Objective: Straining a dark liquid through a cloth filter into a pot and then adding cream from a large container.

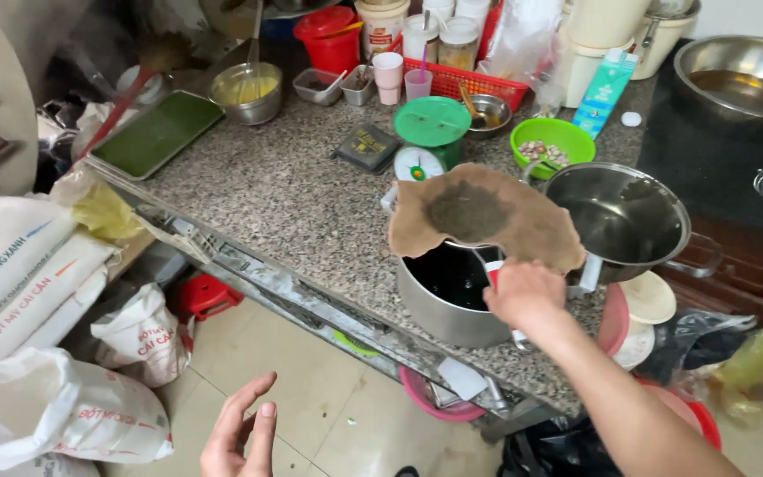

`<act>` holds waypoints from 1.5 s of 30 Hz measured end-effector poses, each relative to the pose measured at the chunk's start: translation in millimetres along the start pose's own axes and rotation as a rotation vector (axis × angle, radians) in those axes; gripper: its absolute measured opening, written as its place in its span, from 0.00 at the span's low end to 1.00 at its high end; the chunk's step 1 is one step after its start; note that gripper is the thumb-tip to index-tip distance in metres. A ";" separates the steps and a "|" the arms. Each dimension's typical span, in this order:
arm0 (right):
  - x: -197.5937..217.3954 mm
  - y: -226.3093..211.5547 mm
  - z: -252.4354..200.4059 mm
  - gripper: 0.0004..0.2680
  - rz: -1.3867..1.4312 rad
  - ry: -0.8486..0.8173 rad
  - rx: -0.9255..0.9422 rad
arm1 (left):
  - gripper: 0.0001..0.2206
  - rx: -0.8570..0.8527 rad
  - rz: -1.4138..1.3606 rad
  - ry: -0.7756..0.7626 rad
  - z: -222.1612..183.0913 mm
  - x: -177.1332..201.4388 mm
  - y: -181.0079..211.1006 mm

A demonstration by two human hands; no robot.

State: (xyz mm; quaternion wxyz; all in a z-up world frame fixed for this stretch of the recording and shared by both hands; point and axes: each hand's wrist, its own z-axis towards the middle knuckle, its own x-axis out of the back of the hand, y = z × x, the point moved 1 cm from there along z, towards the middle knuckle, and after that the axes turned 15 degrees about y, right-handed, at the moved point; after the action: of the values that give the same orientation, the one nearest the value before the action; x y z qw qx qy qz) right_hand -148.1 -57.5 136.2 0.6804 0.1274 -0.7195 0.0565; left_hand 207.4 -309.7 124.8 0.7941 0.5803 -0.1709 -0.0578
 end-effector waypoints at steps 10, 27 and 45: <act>44.3 29.1 5.8 0.18 0.238 -0.014 -0.250 | 0.25 0.217 0.026 -0.080 22.9 13.4 -19.5; 174.3 116.8 -0.9 0.23 0.176 0.086 -0.263 | 0.26 0.250 -0.025 -0.317 46.4 -17.2 -56.8; 216.2 179.8 4.5 0.16 0.317 -0.011 -0.187 | 0.25 0.260 0.006 -0.423 45.2 -18.1 -52.3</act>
State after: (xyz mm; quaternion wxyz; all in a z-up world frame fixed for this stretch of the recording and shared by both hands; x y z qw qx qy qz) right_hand -208.2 91.1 367.2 0.6678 -0.0508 -0.7365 0.0950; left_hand 180.7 -362.0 84.1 0.6597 0.6520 -0.3410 -0.1533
